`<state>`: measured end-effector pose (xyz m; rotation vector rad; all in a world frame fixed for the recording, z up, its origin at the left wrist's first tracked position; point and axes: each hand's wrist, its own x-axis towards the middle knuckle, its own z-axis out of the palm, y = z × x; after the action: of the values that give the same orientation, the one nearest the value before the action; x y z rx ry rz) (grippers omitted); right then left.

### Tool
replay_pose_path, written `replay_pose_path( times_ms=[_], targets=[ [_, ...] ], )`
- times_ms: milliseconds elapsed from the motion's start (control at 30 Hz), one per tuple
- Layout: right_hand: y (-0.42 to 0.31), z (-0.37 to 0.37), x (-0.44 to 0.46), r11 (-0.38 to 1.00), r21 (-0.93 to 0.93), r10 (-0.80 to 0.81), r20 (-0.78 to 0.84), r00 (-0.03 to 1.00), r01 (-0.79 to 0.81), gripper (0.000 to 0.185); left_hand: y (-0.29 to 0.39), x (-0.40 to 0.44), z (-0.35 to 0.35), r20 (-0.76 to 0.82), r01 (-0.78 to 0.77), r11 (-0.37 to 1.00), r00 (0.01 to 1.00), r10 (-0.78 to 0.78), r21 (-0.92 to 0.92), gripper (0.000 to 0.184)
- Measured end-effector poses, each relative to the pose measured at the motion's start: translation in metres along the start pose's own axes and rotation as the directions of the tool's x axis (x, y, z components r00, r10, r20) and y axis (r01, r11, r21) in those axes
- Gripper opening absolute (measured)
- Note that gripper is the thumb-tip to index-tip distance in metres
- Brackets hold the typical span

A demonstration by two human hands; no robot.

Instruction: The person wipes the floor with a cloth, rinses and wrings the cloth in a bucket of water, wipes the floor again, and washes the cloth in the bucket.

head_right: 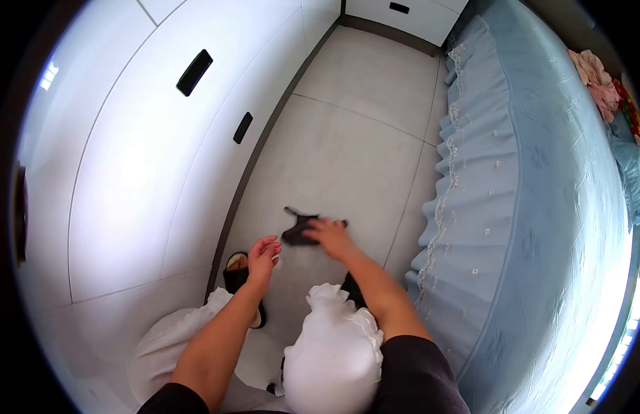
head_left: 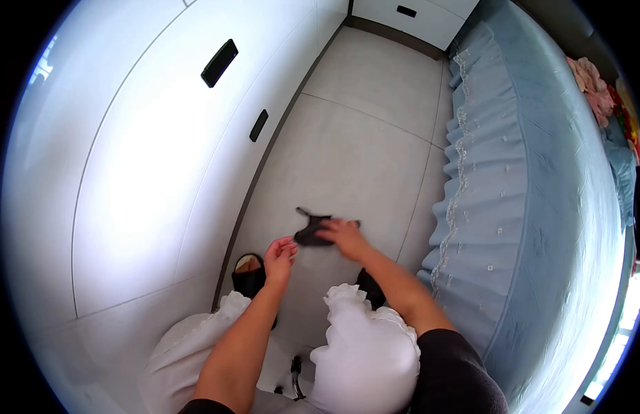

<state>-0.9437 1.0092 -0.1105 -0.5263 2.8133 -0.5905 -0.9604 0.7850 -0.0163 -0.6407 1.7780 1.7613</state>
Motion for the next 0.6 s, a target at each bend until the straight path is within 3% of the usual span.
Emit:
replay_pose_path(
  times_ms=[67, 100, 133, 200, 333, 400, 467, 600],
  targets=[
    [0.022, -0.022, -0.02, 0.95, 0.039, 0.314, -0.13, 0.941, -0.311, 0.067, -0.004, -0.006, -0.003, 0.004, -0.011, 1.0, 1.0, 0.011, 0.019, 0.02],
    [0.036, -0.025, -0.033, 0.879, 0.146, 0.473, -0.15, 0.868, -0.454, 0.069, -0.005, -0.005, -0.002, 0.014, -0.009, 1.0, 1.0, 0.009, 0.025, 0.019],
    [0.05, -0.024, -0.044, 0.777, 0.254, 0.619, -0.148, 0.771, -0.576, 0.073, -0.009, -0.006, -0.001, 0.02, -0.003, 1.0, 1.0, 0.002, 0.031, 0.019],
    [0.059, -0.02, -0.058, 0.602, 0.271, 0.787, -0.044, 0.615, -0.751, 0.08, -0.017, -0.011, -0.004, 0.047, 0.0, 0.999, 0.999, -0.002, 0.034, 0.019],
    [0.021, 0.012, -0.049, 0.705, 0.286, 0.681, -0.019, 0.732, -0.649, 0.083, -0.029, -0.024, -0.013, 0.099, -0.037, 0.999, 0.994, 0.035, 0.024, 0.02],
    [-0.013, 0.028, -0.044, 0.84, 0.249, 0.5, -0.008, 0.866, -0.482, 0.074, -0.031, -0.028, -0.019, 0.114, -0.061, 0.998, 0.992, 0.058, 0.027, 0.02],
    [-0.032, 0.03, -0.044, 0.85, 0.425, 0.339, 0.013, 0.941, -0.312, 0.061, -0.033, -0.037, -0.03, 0.113, -0.062, 0.998, 0.992, 0.059, 0.021, 0.021],
    [-0.036, -0.005, -0.063, 0.768, 0.529, 0.496, -0.136, 0.857, -0.361, 0.05, -0.037, -0.053, -0.05, 0.127, -0.073, 0.997, 0.989, 0.073, -0.003, 0.021]
  ],
)
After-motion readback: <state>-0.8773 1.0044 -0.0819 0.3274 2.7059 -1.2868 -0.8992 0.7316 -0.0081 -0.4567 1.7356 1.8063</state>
